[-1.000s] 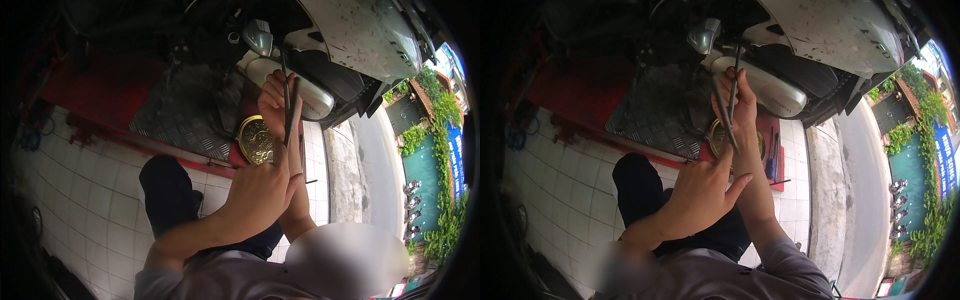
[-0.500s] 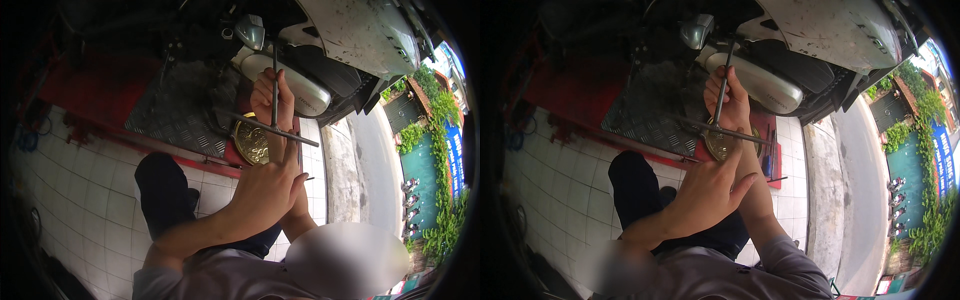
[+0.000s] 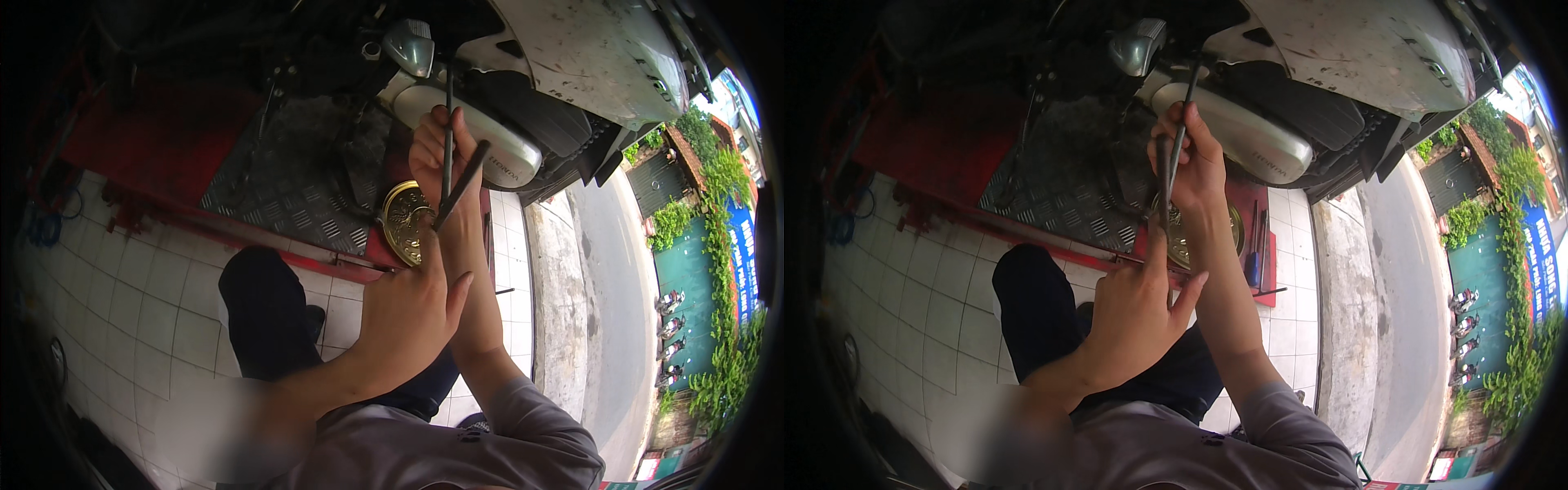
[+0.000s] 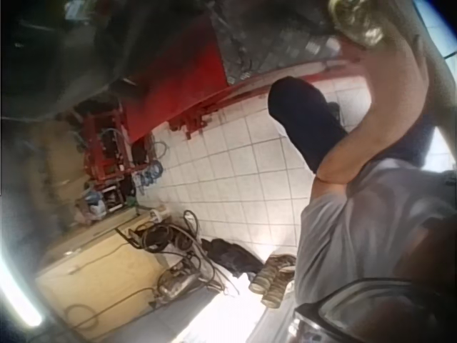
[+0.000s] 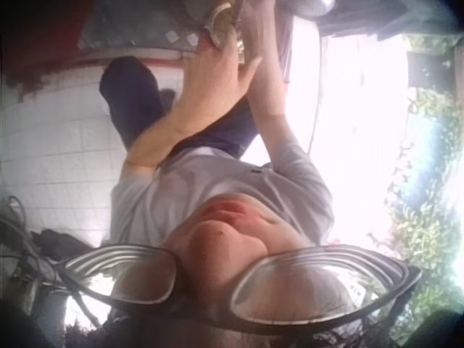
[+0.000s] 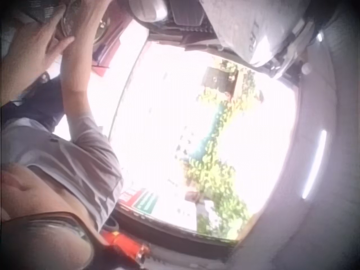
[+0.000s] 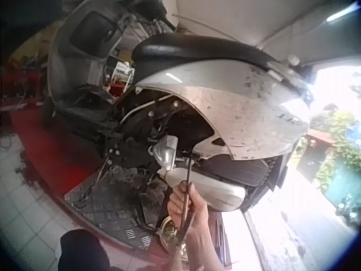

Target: The person uses a T-handle wrench to loosen and remove a bolt from the motorcycle's engine casing. They then use a screwdriver to manipulate a part inside the engine area, repeatedly inserting and removing it while seated on a low stool.

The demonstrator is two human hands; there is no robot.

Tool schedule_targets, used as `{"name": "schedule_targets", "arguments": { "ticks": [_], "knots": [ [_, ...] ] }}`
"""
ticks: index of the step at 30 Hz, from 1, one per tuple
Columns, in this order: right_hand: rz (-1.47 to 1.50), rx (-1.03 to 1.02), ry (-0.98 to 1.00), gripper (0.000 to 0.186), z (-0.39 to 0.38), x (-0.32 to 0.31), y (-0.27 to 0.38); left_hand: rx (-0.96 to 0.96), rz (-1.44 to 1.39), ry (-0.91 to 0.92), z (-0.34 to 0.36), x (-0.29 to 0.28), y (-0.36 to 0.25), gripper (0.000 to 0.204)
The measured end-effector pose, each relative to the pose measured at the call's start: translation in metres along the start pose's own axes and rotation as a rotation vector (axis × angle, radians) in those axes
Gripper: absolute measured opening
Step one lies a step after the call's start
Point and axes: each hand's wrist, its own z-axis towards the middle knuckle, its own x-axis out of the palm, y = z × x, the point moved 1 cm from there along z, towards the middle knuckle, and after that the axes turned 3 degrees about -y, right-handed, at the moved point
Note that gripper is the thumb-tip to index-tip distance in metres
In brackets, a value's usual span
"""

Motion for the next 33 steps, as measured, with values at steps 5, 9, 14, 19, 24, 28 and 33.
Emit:
{"name": "schedule_targets", "arguments": {
  "ticks": [5,9,14,19,24,28,33],
  "knots": [
    [-0.051,0.016,0.009,0.02,0.004,-0.006,-0.005,0.163,-0.128,-0.047,0.013,-0.011,-0.016,0.069],
    [-0.094,-0.005,-0.058,0.022,0.0,0.002,0.002,-0.098,-0.17,-0.232,0.01,-0.03,-0.007,0.069],
    [0.033,0.022,0.046,0.021,0.011,0.005,0.002,0.026,-0.09,-0.002,0.001,0.003,0.0,0.072],
    [-0.034,0.023,-0.07,0.019,0.002,0.0,0.002,0.095,-0.219,-0.177,0.017,-0.012,-0.024,0.073],
    [0.024,0.044,-0.008,0.02,0.002,0.001,0.006,-0.11,-0.023,-0.154,0.005,-0.005,-0.006,0.071],
    [0.047,0.046,-0.002,0.019,0.006,-0.009,0.0,0.025,-0.069,-0.011,0.006,0.012,-0.014,0.067],
    [0.029,0.063,0.027,0.021,0.015,-0.002,-0.001,0.037,-0.165,-0.229,0.016,-0.023,-0.012,0.066]
  ]
}}
